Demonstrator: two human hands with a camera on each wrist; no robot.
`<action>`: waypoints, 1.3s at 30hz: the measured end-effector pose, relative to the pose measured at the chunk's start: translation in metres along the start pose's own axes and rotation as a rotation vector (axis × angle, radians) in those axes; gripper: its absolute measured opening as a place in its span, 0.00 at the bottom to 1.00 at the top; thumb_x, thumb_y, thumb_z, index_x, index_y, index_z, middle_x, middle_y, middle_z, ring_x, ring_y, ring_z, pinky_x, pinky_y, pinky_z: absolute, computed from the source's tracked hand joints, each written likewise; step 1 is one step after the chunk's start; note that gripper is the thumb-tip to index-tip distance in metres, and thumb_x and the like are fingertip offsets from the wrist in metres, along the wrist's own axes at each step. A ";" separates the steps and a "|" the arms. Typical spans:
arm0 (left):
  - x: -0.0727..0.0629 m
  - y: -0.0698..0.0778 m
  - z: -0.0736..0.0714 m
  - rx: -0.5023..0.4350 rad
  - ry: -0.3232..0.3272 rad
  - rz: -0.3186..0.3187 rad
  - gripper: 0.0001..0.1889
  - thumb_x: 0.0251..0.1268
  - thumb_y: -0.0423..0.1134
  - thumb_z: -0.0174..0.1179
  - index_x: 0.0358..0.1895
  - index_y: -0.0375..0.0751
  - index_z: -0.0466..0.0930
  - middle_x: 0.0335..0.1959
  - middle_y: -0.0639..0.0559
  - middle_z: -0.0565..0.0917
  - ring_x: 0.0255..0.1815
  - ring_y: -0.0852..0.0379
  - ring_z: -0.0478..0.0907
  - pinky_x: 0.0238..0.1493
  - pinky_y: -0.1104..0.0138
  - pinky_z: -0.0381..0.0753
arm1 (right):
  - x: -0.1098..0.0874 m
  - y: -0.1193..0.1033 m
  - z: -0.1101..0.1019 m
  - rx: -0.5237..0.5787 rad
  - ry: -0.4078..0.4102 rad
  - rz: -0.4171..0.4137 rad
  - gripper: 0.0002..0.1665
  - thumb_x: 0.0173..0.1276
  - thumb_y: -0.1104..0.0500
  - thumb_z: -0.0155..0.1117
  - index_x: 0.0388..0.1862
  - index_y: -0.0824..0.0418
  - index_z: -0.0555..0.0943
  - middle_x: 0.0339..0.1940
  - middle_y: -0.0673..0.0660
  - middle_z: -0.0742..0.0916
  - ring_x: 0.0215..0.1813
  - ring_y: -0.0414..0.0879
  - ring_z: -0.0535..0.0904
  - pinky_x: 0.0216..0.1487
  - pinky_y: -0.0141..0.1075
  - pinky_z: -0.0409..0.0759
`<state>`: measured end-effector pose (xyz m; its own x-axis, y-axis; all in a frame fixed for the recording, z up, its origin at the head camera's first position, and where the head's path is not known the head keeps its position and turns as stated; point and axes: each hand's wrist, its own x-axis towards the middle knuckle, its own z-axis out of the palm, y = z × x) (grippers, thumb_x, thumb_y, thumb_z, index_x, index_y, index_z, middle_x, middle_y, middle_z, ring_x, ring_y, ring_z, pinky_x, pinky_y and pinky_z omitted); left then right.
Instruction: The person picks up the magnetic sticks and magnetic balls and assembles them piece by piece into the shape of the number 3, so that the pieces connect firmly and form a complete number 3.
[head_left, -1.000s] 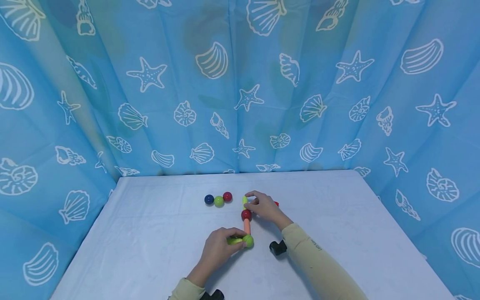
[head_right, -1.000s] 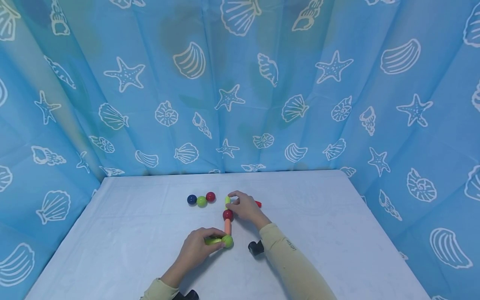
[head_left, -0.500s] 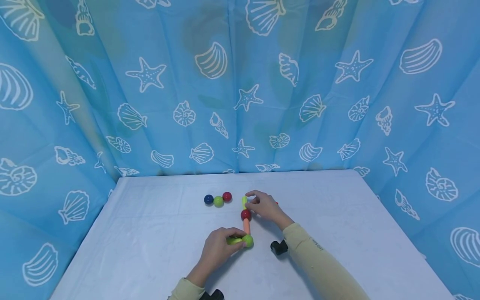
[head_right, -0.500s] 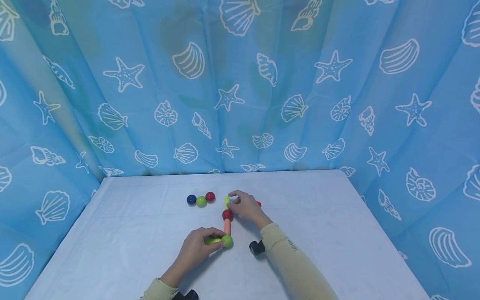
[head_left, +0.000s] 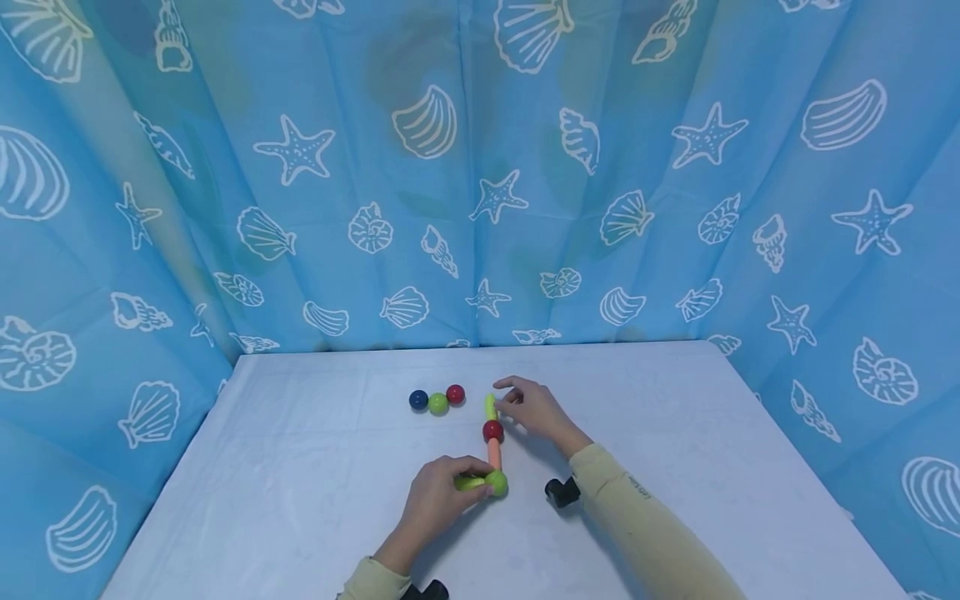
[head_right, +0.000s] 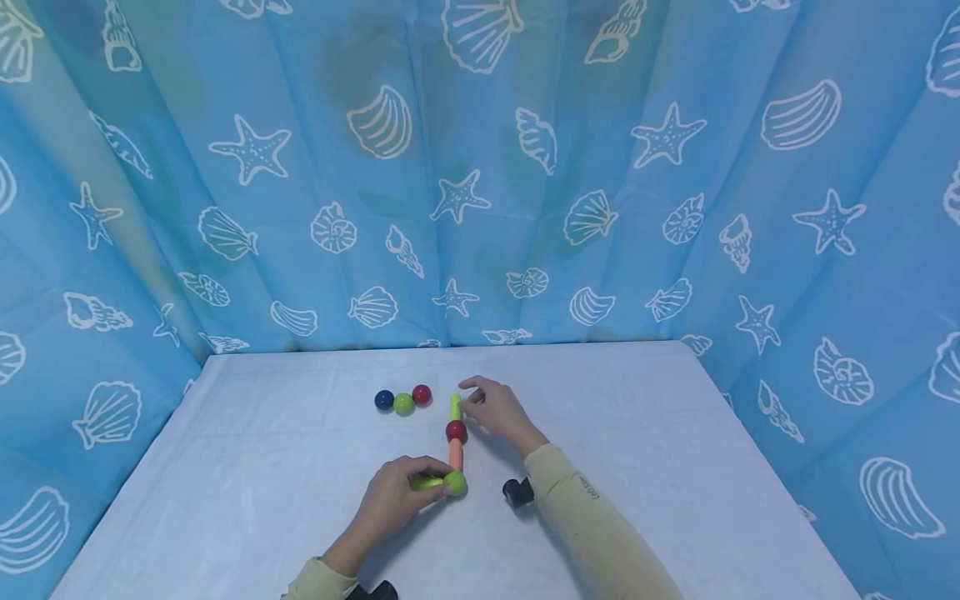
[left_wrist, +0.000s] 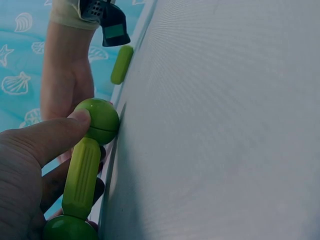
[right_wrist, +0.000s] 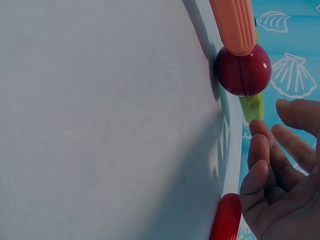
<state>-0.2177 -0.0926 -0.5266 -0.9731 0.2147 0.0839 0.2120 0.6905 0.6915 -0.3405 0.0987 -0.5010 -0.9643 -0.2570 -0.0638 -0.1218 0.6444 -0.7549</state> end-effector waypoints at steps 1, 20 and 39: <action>0.000 0.000 0.000 -0.001 0.001 0.001 0.13 0.58 0.48 0.75 0.47 0.60 0.90 0.40 0.69 0.87 0.42 0.64 0.78 0.48 0.60 0.77 | 0.001 0.000 0.000 -0.002 -0.001 -0.005 0.22 0.73 0.52 0.66 0.64 0.52 0.79 0.39 0.51 0.85 0.35 0.44 0.81 0.38 0.36 0.82; 0.000 -0.002 0.000 -0.001 0.007 0.007 0.13 0.59 0.48 0.75 0.48 0.60 0.90 0.40 0.70 0.87 0.41 0.65 0.77 0.48 0.60 0.77 | 0.018 0.001 0.007 -0.064 0.017 -0.071 0.19 0.72 0.53 0.68 0.61 0.49 0.82 0.41 0.48 0.83 0.44 0.45 0.78 0.40 0.35 0.81; 0.001 -0.003 0.001 -0.006 0.000 0.012 0.13 0.59 0.49 0.74 0.48 0.60 0.89 0.40 0.70 0.87 0.42 0.64 0.77 0.48 0.60 0.77 | 0.033 -0.005 0.012 -0.080 -0.009 -0.092 0.17 0.71 0.53 0.69 0.59 0.46 0.83 0.49 0.50 0.84 0.51 0.46 0.79 0.46 0.36 0.83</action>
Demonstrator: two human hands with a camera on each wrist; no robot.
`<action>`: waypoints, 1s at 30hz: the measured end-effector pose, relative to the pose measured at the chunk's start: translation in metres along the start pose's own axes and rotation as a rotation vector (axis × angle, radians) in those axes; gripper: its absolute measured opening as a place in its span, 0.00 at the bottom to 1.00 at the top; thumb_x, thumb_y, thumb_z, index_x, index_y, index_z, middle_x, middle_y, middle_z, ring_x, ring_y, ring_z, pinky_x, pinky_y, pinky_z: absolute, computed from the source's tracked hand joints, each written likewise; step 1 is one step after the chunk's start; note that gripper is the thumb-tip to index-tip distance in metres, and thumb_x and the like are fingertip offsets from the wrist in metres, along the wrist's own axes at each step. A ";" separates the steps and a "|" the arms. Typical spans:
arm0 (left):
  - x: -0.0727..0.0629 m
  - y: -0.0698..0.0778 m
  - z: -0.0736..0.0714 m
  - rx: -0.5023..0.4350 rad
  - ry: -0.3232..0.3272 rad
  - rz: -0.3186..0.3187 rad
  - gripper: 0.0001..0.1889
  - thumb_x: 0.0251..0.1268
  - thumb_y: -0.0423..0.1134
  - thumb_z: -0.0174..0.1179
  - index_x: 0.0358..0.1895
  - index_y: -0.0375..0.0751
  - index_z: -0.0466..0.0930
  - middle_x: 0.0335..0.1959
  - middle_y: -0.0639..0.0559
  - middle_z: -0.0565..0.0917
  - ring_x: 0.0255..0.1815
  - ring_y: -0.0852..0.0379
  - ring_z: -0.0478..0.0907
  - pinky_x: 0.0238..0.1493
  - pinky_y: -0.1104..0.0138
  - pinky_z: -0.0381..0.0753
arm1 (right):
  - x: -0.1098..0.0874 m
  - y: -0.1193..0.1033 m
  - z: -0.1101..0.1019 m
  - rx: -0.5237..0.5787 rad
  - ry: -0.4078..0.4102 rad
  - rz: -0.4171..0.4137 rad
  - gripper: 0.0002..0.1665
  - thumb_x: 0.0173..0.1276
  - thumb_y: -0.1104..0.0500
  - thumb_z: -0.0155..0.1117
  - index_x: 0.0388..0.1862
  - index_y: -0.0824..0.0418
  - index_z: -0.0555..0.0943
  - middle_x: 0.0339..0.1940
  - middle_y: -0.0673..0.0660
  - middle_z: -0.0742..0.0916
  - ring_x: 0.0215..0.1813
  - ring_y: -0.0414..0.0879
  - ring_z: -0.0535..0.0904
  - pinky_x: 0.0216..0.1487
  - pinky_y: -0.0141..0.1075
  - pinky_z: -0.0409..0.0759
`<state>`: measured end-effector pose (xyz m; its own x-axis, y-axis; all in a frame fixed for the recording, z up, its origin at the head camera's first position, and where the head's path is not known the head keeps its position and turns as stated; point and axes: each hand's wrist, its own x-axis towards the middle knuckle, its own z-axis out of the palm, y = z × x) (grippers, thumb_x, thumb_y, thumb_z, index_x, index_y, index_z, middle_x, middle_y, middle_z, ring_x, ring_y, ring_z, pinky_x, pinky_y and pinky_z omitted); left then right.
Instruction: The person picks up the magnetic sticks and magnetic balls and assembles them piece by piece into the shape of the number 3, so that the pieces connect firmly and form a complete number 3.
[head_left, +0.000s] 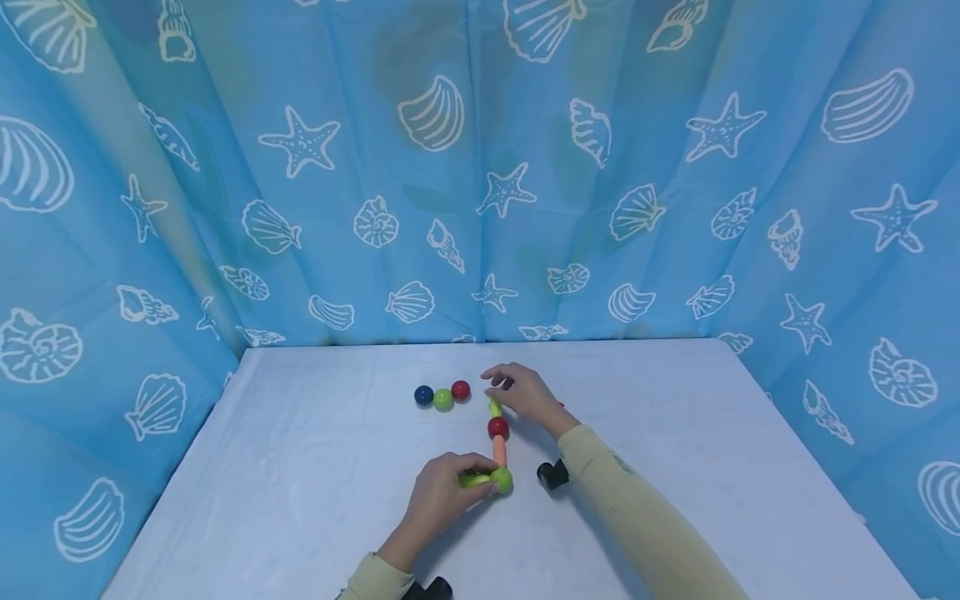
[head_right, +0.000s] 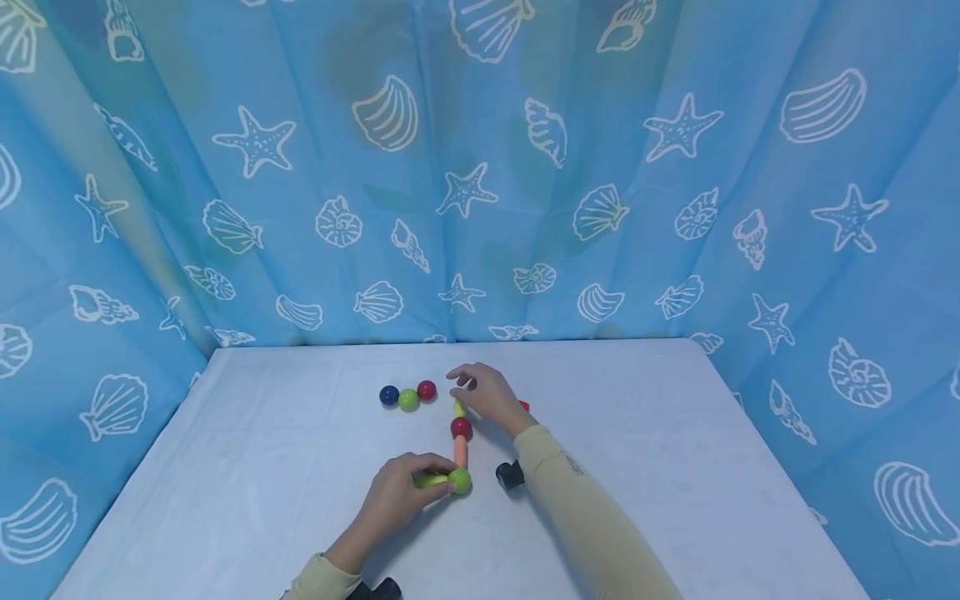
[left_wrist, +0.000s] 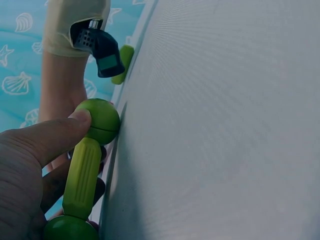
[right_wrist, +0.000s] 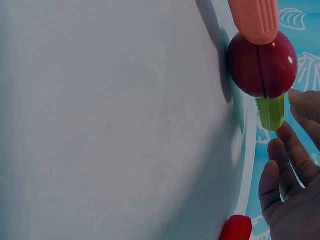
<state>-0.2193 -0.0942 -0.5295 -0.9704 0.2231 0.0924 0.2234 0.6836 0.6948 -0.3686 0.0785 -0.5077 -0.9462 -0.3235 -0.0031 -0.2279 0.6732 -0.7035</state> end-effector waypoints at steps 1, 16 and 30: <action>0.000 0.000 0.000 0.001 0.001 0.002 0.13 0.59 0.49 0.74 0.48 0.61 0.89 0.40 0.71 0.87 0.42 0.65 0.77 0.48 0.60 0.77 | 0.001 0.000 0.000 0.003 -0.005 -0.004 0.18 0.72 0.53 0.69 0.59 0.46 0.83 0.49 0.50 0.84 0.51 0.46 0.79 0.46 0.36 0.83; 0.000 0.000 -0.001 0.004 0.006 0.019 0.13 0.60 0.50 0.74 0.48 0.61 0.89 0.39 0.70 0.87 0.37 0.67 0.74 0.43 0.65 0.75 | 0.011 -0.006 0.009 0.057 -0.067 -0.034 0.20 0.71 0.53 0.69 0.61 0.45 0.82 0.53 0.49 0.85 0.56 0.47 0.79 0.53 0.41 0.82; -0.002 -0.001 -0.003 0.005 0.014 0.031 0.13 0.60 0.50 0.73 0.48 0.60 0.89 0.38 0.69 0.87 0.36 0.67 0.74 0.40 0.67 0.73 | 0.018 -0.015 0.017 0.074 -0.129 -0.050 0.24 0.69 0.54 0.72 0.63 0.44 0.81 0.54 0.49 0.86 0.59 0.49 0.78 0.61 0.49 0.78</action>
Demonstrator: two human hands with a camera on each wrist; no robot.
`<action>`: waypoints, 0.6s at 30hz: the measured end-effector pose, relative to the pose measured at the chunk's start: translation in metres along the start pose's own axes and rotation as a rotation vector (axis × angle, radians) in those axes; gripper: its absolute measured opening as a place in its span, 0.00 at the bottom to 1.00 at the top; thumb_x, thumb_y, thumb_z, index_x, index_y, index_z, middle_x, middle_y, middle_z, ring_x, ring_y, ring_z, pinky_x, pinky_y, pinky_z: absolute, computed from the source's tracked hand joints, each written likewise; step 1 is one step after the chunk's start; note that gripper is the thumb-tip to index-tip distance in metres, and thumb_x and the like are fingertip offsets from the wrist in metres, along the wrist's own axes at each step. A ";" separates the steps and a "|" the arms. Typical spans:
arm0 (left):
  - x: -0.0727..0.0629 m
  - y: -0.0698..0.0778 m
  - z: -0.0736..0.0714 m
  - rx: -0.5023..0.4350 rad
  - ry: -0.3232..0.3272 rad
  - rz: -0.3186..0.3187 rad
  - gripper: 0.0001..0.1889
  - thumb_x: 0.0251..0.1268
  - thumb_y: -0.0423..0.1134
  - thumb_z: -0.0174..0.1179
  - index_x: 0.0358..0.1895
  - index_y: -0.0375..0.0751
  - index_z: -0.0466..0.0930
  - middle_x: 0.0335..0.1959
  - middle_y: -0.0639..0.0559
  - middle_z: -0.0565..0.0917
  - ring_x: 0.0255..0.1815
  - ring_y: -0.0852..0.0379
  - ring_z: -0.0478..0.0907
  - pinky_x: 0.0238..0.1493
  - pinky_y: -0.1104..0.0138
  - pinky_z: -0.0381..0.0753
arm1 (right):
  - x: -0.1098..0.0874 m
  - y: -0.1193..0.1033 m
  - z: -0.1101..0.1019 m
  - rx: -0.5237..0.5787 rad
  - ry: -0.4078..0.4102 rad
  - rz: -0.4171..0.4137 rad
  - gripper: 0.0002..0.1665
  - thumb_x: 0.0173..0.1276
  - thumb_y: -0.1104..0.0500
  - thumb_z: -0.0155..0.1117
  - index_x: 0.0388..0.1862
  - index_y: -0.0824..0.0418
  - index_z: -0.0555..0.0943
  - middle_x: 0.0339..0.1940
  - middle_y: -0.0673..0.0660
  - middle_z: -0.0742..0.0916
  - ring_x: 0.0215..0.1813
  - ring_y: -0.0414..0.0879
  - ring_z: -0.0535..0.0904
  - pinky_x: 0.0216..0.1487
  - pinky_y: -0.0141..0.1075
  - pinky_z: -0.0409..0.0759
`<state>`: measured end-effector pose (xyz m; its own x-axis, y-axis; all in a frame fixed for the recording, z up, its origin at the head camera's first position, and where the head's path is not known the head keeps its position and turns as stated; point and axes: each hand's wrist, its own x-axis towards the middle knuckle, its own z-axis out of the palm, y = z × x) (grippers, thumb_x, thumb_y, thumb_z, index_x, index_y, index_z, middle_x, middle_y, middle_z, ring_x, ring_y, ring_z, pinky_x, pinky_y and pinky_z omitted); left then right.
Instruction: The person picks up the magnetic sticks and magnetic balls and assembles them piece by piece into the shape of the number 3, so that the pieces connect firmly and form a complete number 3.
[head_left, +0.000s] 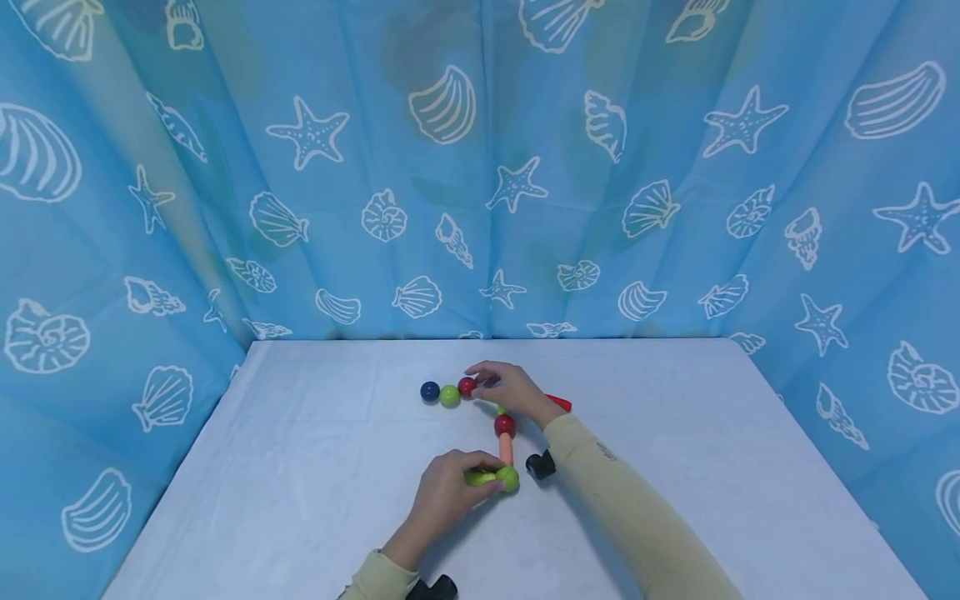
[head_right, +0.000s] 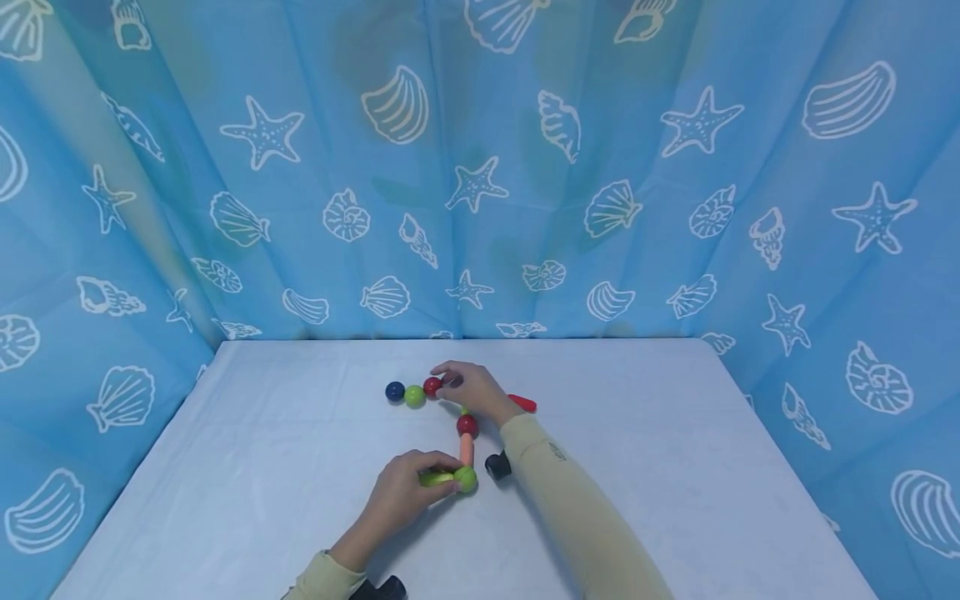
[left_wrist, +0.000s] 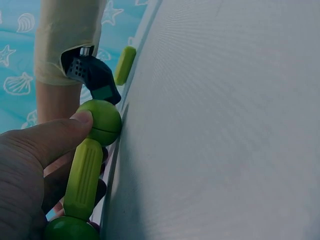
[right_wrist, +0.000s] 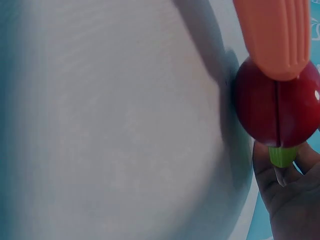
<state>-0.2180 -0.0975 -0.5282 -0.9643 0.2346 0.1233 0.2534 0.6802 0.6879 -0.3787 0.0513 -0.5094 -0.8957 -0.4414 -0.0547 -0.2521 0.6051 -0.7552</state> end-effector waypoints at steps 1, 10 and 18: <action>0.000 0.000 0.000 0.002 0.002 0.004 0.13 0.60 0.50 0.74 0.48 0.60 0.89 0.38 0.69 0.87 0.36 0.67 0.74 0.40 0.67 0.73 | 0.000 -0.001 0.000 0.002 -0.003 0.002 0.24 0.69 0.54 0.72 0.63 0.44 0.81 0.54 0.49 0.85 0.60 0.49 0.78 0.62 0.49 0.77; 0.000 -0.001 0.001 0.002 0.001 -0.007 0.13 0.60 0.50 0.74 0.48 0.61 0.89 0.39 0.69 0.87 0.39 0.67 0.75 0.43 0.66 0.74 | 0.001 -0.006 0.002 -0.004 -0.010 0.001 0.23 0.69 0.55 0.71 0.62 0.43 0.81 0.55 0.51 0.85 0.61 0.50 0.78 0.64 0.51 0.76; 0.000 -0.002 0.001 0.006 0.005 -0.003 0.13 0.59 0.50 0.74 0.48 0.61 0.89 0.39 0.69 0.87 0.39 0.66 0.75 0.42 0.65 0.74 | 0.003 -0.007 0.004 -0.024 0.009 0.001 0.20 0.70 0.56 0.71 0.60 0.45 0.83 0.53 0.51 0.86 0.60 0.50 0.78 0.63 0.50 0.76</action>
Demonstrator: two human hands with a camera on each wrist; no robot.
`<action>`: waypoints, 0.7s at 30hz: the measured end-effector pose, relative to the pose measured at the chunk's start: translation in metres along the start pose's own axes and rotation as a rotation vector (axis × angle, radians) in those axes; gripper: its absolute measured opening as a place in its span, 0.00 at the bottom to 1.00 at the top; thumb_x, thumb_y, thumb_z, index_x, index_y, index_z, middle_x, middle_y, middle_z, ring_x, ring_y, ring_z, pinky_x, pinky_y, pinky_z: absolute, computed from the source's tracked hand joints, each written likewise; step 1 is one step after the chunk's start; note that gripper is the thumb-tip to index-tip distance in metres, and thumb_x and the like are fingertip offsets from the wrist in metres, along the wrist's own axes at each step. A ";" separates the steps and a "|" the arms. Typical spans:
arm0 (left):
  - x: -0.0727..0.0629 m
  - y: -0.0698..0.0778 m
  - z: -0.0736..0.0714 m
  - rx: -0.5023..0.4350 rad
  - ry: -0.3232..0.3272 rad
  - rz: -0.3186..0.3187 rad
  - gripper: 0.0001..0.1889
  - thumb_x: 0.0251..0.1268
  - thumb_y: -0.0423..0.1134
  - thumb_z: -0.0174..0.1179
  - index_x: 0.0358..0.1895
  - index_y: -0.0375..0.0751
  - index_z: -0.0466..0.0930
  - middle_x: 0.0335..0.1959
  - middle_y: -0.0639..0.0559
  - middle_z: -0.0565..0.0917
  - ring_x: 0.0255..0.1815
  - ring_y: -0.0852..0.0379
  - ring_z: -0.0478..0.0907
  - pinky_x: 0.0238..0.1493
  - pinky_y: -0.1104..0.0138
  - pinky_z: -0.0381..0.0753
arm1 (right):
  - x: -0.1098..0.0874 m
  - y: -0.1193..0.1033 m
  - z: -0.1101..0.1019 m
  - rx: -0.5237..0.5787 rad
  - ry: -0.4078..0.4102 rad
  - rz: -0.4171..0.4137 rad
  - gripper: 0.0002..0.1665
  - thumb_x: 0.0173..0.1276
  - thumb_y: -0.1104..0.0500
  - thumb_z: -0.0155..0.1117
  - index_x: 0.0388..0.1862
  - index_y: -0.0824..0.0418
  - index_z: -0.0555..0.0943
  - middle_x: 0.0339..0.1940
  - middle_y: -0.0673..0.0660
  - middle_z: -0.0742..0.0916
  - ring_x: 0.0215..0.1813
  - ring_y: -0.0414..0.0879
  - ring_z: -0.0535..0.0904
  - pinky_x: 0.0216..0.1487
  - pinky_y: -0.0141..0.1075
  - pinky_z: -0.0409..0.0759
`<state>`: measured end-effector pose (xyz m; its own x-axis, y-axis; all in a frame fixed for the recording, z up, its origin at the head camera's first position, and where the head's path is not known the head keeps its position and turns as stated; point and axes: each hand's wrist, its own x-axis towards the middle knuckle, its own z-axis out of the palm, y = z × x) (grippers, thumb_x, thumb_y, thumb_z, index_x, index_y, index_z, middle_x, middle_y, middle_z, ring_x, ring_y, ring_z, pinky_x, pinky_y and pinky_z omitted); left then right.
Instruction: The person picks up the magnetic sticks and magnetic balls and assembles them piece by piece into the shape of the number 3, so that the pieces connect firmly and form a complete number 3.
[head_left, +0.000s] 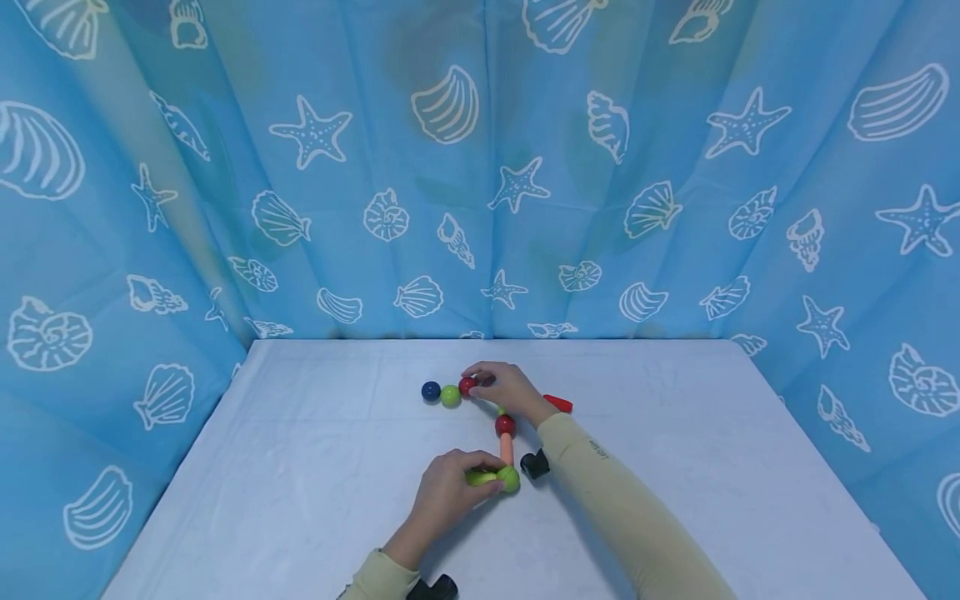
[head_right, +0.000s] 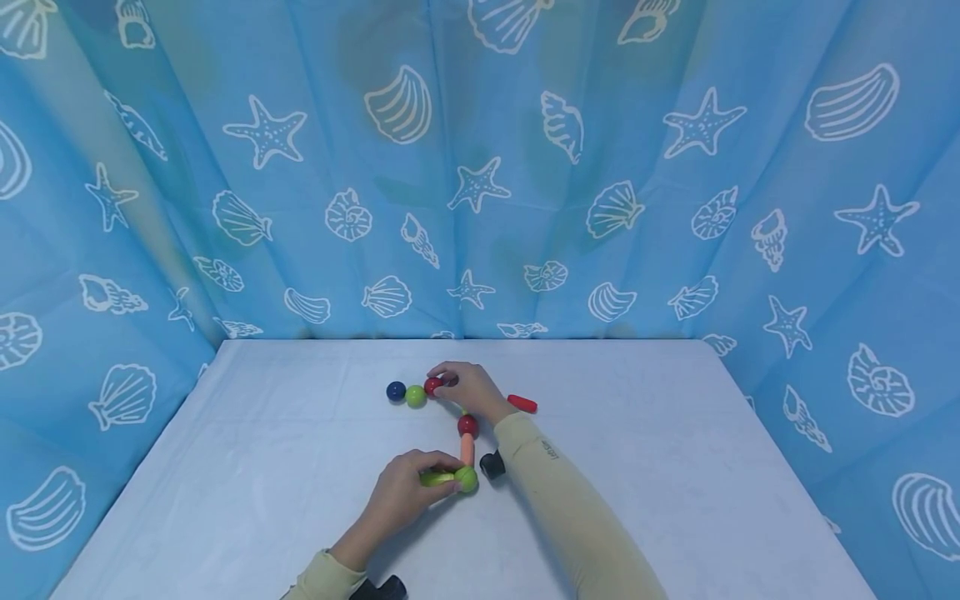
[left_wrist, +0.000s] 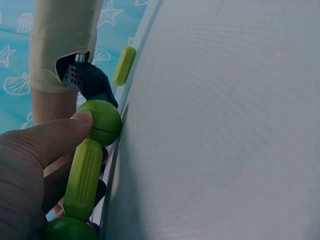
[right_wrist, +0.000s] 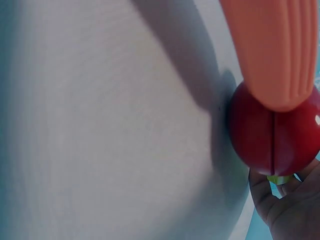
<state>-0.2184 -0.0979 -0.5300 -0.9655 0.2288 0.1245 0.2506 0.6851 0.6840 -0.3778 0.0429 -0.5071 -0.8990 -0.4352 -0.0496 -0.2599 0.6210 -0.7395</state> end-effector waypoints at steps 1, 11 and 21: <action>0.000 0.000 0.000 -0.001 0.000 -0.005 0.13 0.59 0.50 0.74 0.48 0.61 0.89 0.39 0.69 0.87 0.39 0.66 0.75 0.43 0.65 0.74 | 0.000 0.000 0.000 -0.002 0.002 0.005 0.20 0.70 0.56 0.71 0.60 0.45 0.83 0.53 0.51 0.86 0.60 0.50 0.78 0.63 0.50 0.77; 0.000 0.000 0.000 0.000 -0.001 -0.010 0.13 0.59 0.50 0.74 0.48 0.61 0.89 0.39 0.69 0.87 0.39 0.66 0.75 0.42 0.65 0.74 | 0.000 -0.002 0.001 -0.018 0.022 0.033 0.20 0.70 0.56 0.71 0.60 0.46 0.83 0.54 0.52 0.86 0.61 0.51 0.79 0.63 0.48 0.78; 0.000 0.001 -0.001 -0.009 0.008 0.003 0.13 0.59 0.49 0.74 0.47 0.60 0.90 0.38 0.69 0.87 0.37 0.67 0.74 0.41 0.66 0.74 | 0.001 0.002 -0.006 -0.054 0.039 0.097 0.20 0.70 0.54 0.71 0.60 0.48 0.82 0.54 0.54 0.86 0.60 0.52 0.79 0.60 0.48 0.79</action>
<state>-0.2179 -0.0977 -0.5289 -0.9654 0.2251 0.1319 0.2525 0.6782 0.6901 -0.3817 0.0475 -0.5049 -0.9336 -0.3464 -0.0917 -0.1889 0.6932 -0.6955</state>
